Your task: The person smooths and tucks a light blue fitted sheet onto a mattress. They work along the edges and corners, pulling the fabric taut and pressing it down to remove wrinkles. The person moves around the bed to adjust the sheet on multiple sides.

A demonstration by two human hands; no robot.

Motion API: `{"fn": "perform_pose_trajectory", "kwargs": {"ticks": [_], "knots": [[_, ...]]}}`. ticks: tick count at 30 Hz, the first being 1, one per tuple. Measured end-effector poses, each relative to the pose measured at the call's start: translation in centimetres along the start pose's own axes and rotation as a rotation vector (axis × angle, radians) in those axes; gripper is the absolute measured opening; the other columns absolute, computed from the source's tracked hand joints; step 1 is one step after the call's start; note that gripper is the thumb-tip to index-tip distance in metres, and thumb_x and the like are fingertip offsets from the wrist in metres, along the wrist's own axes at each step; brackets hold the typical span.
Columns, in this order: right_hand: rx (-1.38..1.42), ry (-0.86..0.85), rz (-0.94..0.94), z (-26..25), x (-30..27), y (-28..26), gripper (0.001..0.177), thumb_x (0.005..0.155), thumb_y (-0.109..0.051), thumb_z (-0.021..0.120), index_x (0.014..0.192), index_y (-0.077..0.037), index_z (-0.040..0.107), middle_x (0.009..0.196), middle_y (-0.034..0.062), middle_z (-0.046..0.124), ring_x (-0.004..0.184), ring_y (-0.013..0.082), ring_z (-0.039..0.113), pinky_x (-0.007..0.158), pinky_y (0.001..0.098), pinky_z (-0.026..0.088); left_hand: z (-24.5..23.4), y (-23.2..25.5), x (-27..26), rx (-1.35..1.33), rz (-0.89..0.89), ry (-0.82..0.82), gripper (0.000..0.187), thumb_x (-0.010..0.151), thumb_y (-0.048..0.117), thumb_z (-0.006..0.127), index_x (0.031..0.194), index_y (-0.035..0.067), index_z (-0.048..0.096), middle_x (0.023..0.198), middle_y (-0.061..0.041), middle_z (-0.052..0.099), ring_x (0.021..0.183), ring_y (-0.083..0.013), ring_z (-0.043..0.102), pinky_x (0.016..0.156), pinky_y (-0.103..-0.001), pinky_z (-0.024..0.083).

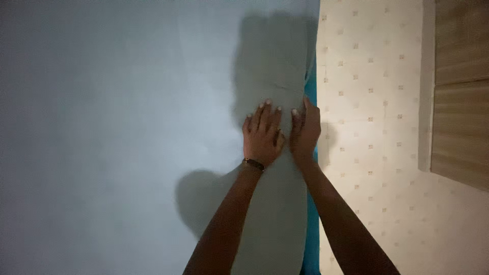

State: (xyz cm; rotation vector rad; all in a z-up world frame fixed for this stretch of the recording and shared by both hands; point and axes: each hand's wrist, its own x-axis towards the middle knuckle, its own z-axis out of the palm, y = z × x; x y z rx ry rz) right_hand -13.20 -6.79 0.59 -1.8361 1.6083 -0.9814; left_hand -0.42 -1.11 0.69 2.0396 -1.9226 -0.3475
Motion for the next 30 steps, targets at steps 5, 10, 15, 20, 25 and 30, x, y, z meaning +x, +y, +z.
{"fn": "perform_pose_trajectory", "kwargs": {"ticks": [5, 10, 15, 20, 25, 30], "knots": [[0.037, 0.006, -0.005, -0.1, 2.2, 0.4, 0.047, 0.113, -0.037, 0.053, 0.135, 0.005, 0.057, 0.110, 0.0187, 0.060, 0.100, 0.0290, 0.060, 0.087, 0.0408, 0.051, -0.3, -2.0, 1.2, -0.056, 0.021, -0.091, 0.057, 0.104, 0.030, 0.051, 0.157, 0.012, 0.043, 0.161, -0.012, 0.042, 0.145, -0.0288, 0.040, 0.119, -0.056, 0.031], [0.016, 0.075, -0.106, 0.5, 5.0, 0.6, 0.030, 0.109, -0.030, 0.067, 0.107, -0.001, 0.059, 0.095, 0.0118, 0.057, 0.086, 0.0224, 0.055, 0.079, 0.0374, 0.048, -0.1, -2.1, 1.4, 0.036, 0.105, 0.017, 0.060, 0.095, 0.031, 0.054, 0.151, 0.011, 0.048, 0.156, -0.014, 0.045, 0.142, -0.0299, 0.042, 0.112, -0.057, 0.030], [0.036, 0.092, -0.004, 0.8, 6.1, 0.9, 0.024, 0.105, -0.014, 0.072, 0.089, -0.005, 0.058, 0.086, 0.0089, 0.058, 0.074, 0.0222, 0.054, 0.071, 0.0362, 0.048, -0.2, -2.4, 1.0, 0.023, 0.107, -0.011, 0.059, 0.093, 0.033, 0.056, 0.149, 0.014, 0.048, 0.153, -0.013, 0.047, 0.139, -0.0314, 0.043, 0.110, -0.057, 0.032], [-0.190, 0.002, -0.103, 0.9, 7.7, 1.7, 0.017, 0.109, -0.015, 0.062, 0.097, -0.004, 0.057, 0.091, 0.0135, 0.060, 0.077, 0.0261, 0.059, 0.070, 0.0398, 0.050, -1.2, -2.9, 4.6, 0.033, 0.014, -0.193, 0.057, 0.102, 0.033, 0.051, 0.155, 0.014, 0.045, 0.157, -0.012, 0.044, 0.142, -0.0312, 0.041, 0.116, -0.057, 0.031], [-0.189, 0.003, -0.013, 2.3, 8.6, 2.6, 0.038, 0.115, -0.038, 0.043, 0.104, -0.003, 0.055, 0.094, 0.0150, 0.059, 0.079, 0.0272, 0.059, 0.072, 0.0416, 0.049, -1.7, -3.9, 7.8, 0.108, -0.030, 0.022, 0.061, 0.100, 0.034, 0.050, 0.157, 0.012, 0.041, 0.164, -0.015, 0.034, 0.150, -0.0320, 0.031, 0.118, -0.061, 0.023], [0.025, -0.049, 0.221, 1.9, 7.7, 0.9, 0.052, 0.115, -0.050, 0.038, 0.102, -0.002, 0.052, 0.094, 0.0189, 0.054, 0.087, 0.0297, 0.054, 0.083, 0.0434, 0.049, -2.7, -3.5, 7.2, 0.021, -0.048, 0.009, 0.062, 0.098, 0.030, 0.050, 0.158, 0.017, 0.042, 0.169, -0.009, 0.030, 0.158, -0.0268, 0.024, 0.125, -0.062, 0.018]]}}
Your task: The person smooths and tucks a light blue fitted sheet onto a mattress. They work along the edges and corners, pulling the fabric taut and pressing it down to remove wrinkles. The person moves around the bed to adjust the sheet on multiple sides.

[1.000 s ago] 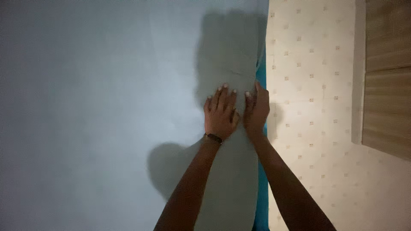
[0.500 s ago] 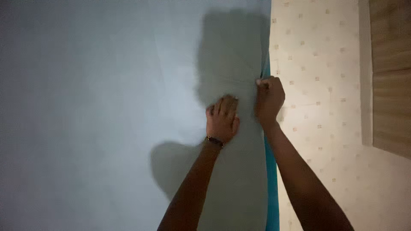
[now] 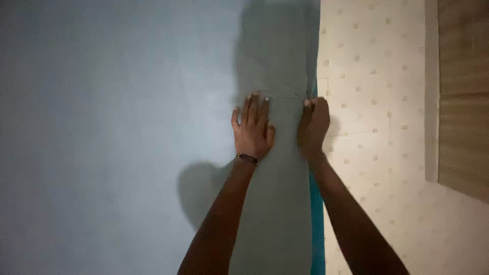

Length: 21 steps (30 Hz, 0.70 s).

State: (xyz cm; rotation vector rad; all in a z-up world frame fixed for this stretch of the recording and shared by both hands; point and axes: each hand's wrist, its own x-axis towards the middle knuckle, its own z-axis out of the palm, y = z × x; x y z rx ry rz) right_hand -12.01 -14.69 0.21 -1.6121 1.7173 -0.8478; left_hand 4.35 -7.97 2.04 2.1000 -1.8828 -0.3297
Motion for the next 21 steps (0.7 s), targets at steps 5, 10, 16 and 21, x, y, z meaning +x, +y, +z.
{"fn": "perform_pose_trajectory", "kwargs": {"ticks": [5, 10, 16, 21], "knots": [[0.019, 0.070, -0.179, 0.2, -1.7, -2.1, 0.058, 0.114, -0.046, 0.043, 0.140, 0.005, 0.051, 0.130, 0.0246, 0.060, 0.116, 0.0375, 0.060, 0.101, 0.0477, 0.047, 0.1, 0.0, 0.2, -0.040, 0.010, 0.054, 0.064, 0.095, 0.028, 0.053, 0.157, 0.017, 0.044, 0.168, -0.012, 0.032, 0.156, -0.0285, 0.026, 0.123, -0.064, 0.016], [-0.077, -0.017, -0.223, 0.6, -1.6, -2.8, 0.052, 0.117, -0.036, 0.037, 0.154, -0.001, 0.045, 0.152, 0.0267, 0.052, 0.138, 0.0424, 0.055, 0.115, 0.0489, 0.046, 0.3, 0.0, -0.2, -0.087, -0.004, 0.091, 0.062, 0.095, 0.030, 0.051, 0.156, 0.018, 0.046, 0.168, -0.011, 0.034, 0.158, -0.0272, 0.026, 0.125, -0.062, 0.015], [-0.082, -0.047, -0.184, 0.7, -1.6, -3.4, 0.053, 0.117, -0.031, 0.028, 0.157, 0.003, 0.038, 0.155, 0.0279, 0.048, 0.140, 0.0444, 0.051, 0.116, 0.0498, 0.042, 0.3, 0.2, -0.2, 0.013, -0.014, 0.068, 0.061, 0.094, 0.030, 0.049, 0.154, 0.017, 0.050, 0.166, -0.010, 0.035, 0.157, -0.0244, 0.027, 0.125, -0.058, 0.015], [0.005, -0.041, -0.209, 0.9, -1.8, -3.4, 0.057, 0.117, -0.033, 0.027, 0.157, 0.008, 0.035, 0.157, 0.0290, 0.045, 0.143, 0.0448, 0.049, 0.117, 0.0494, 0.041, 0.8, 0.4, -0.5, 0.010, -0.016, 0.137, 0.057, 0.098, 0.030, 0.047, 0.155, 0.020, 0.050, 0.168, -0.007, 0.035, 0.159, -0.0219, 0.026, 0.127, -0.055, 0.016]]}}
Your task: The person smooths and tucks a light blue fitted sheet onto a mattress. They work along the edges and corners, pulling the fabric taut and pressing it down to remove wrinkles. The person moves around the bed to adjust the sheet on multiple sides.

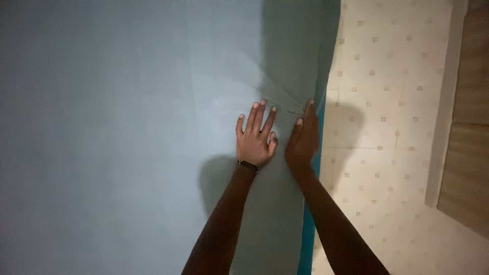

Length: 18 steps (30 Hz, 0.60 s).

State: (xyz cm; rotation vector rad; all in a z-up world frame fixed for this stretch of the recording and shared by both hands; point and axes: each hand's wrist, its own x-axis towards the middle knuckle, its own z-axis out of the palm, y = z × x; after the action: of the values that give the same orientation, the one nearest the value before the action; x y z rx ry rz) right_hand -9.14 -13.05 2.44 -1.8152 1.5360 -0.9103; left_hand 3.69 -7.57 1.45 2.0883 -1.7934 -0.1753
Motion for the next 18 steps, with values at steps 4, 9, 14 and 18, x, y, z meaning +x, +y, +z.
{"fn": "perform_pose_trajectory", "kwargs": {"ticks": [4, 9, 14, 18], "knots": [[-0.057, 0.022, -0.059, 0.2, 0.4, 0.6, 0.058, 0.118, -0.036, 0.025, 0.156, 0.007, 0.038, 0.157, 0.0274, 0.047, 0.144, 0.0444, 0.049, 0.118, 0.0497, 0.042, 0.1, 0.1, 0.3, 0.019, 0.001, -0.006, 0.059, 0.099, 0.031, 0.048, 0.157, 0.020, 0.046, 0.169, -0.009, 0.034, 0.159, -0.0231, 0.026, 0.127, -0.057, 0.016], [-0.043, 0.038, -0.016, 0.3, -0.1, 0.8, 0.059, 0.117, -0.038, 0.025, 0.155, 0.004, 0.041, 0.155, 0.0282, 0.049, 0.142, 0.0455, 0.051, 0.116, 0.0509, 0.042, -0.3, 0.1, 0.1, 0.027, -0.016, -0.157, 0.067, 0.094, 0.032, 0.050, 0.159, 0.017, 0.042, 0.168, -0.012, 0.031, 0.157, -0.0271, 0.024, 0.124, -0.060, 0.014], [-0.054, 0.004, 0.042, 0.2, -0.2, 0.3, 0.057, 0.117, -0.038, 0.025, 0.155, 0.002, 0.041, 0.155, 0.0280, 0.049, 0.139, 0.0432, 0.053, 0.114, 0.0494, 0.045, -0.9, -0.1, 0.3, 0.000, 0.014, -0.136, 0.070, 0.097, 0.030, 0.050, 0.163, 0.017, 0.033, 0.172, -0.013, 0.027, 0.160, -0.0289, 0.022, 0.127, -0.061, 0.014], [-0.164, -0.057, 0.035, -0.3, 0.5, 0.1, 0.057, 0.114, -0.031, 0.028, 0.155, 0.005, 0.041, 0.151, 0.0320, 0.049, 0.135, 0.0478, 0.052, 0.109, 0.0557, 0.040, -1.1, 0.2, 1.2, 0.017, 0.096, -0.051, 0.072, 0.096, 0.032, 0.048, 0.162, 0.015, 0.028, 0.168, -0.018, 0.021, 0.158, -0.0323, 0.018, 0.121, -0.065, 0.013]]}}
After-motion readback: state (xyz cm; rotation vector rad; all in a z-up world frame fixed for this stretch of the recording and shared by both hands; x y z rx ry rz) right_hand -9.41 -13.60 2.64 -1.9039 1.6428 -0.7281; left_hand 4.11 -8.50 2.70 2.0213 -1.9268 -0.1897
